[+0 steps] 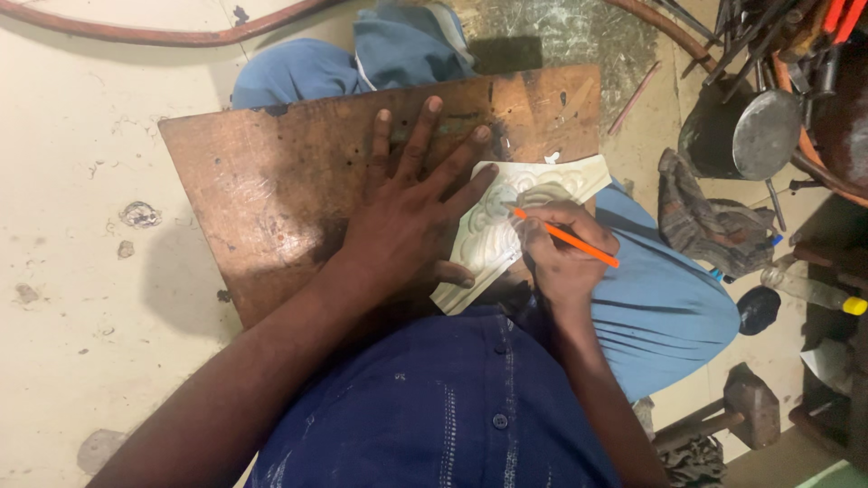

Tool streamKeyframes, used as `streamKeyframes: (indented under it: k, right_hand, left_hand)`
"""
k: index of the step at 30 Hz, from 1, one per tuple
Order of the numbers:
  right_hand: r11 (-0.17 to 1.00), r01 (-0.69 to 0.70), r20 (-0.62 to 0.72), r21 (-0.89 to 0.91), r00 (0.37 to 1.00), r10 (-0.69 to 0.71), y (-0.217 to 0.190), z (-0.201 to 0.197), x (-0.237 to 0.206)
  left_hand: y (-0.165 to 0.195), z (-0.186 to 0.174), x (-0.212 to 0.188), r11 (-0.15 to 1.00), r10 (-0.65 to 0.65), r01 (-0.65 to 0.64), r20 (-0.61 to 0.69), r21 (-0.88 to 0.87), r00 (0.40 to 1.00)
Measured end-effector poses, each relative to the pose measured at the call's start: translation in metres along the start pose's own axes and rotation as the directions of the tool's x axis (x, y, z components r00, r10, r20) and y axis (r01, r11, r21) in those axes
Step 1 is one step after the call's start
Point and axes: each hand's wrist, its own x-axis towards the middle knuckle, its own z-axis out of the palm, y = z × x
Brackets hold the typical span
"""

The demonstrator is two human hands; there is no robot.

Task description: The person sits on the floor with a wooden board on their lap and traces the raised decorative pattern of an ornamental sheet-metal piece with an orange pencil. They then pick up a dark punch-like object, handle the ornament, and use red-handled shears to cut a thin metal strip before resting.

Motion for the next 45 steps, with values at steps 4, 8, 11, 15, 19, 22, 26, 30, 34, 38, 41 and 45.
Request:
streamKeyframes:
  k: [4,8,11,15,19,22,26,30,34,38,41,45]
  right_hand:
    - [1.000,0.003,0.017,0.002,1.000,-0.003,-0.001,-0.001,-0.001]
    - [0.992,0.038,0.000,-0.124,0.999,-0.038,-0.001,-0.002,-0.002]
    - [0.996,0.042,0.011,-0.080,0.999,-0.041,0.002,-0.001,-0.001]
    - [0.982,-0.176,-0.066,0.071,0.981,0.180,0.006,-0.002,-0.001]
    - [0.993,-0.109,-0.010,0.038,0.994,0.109,0.007,-0.001,-0.001]
    - [0.992,-0.124,-0.005,0.023,0.992,0.124,0.005,0.001,0.000]
    - [0.994,-0.106,0.014,-0.023,0.994,0.106,0.002,0.003,0.003]
    - [0.992,-0.109,0.050,-0.062,0.992,0.112,-0.001,0.000,0.005]
    - [0.986,-0.041,0.084,-0.164,0.995,0.055,-0.003,-0.004,0.006]
    - [0.987,-0.025,0.076,-0.160,0.996,0.038,-0.003,-0.003,0.006]
    - [0.988,-0.091,0.029,-0.128,0.995,0.095,-0.004,0.000,0.005]
    - [0.989,-0.149,-0.030,-0.018,0.989,0.148,-0.004,0.003,0.004]
  left_hand:
    - [0.000,0.000,0.000,1.000,0.003,-0.003,0.003,0.010,1.000]
    - [0.000,0.000,-0.001,1.000,0.012,-0.012,-0.006,0.012,1.000]
    - [0.000,-0.001,-0.001,1.000,0.007,-0.007,0.001,0.009,1.000]
    - [0.001,-0.002,0.000,1.000,0.001,-0.001,0.007,0.012,1.000]
    - [0.001,-0.001,0.000,1.000,-0.002,0.002,0.008,0.013,1.000]
    - [0.000,0.000,0.000,1.000,0.004,-0.004,0.006,0.008,1.000]
    - [-0.002,0.001,0.000,1.000,0.012,-0.012,-0.014,0.003,1.000]
    - [-0.001,0.001,0.000,1.000,0.009,-0.009,-0.003,0.002,1.000]
    - [-0.001,0.001,0.001,1.000,0.010,-0.010,0.002,0.010,1.000]
    - [0.000,0.001,0.001,1.000,0.006,-0.006,0.004,0.012,1.000]
    - [0.001,0.001,0.002,1.000,-0.002,0.002,0.015,0.009,1.000]
    - [0.002,0.000,0.002,1.000,-0.002,0.001,0.014,0.013,1.000]
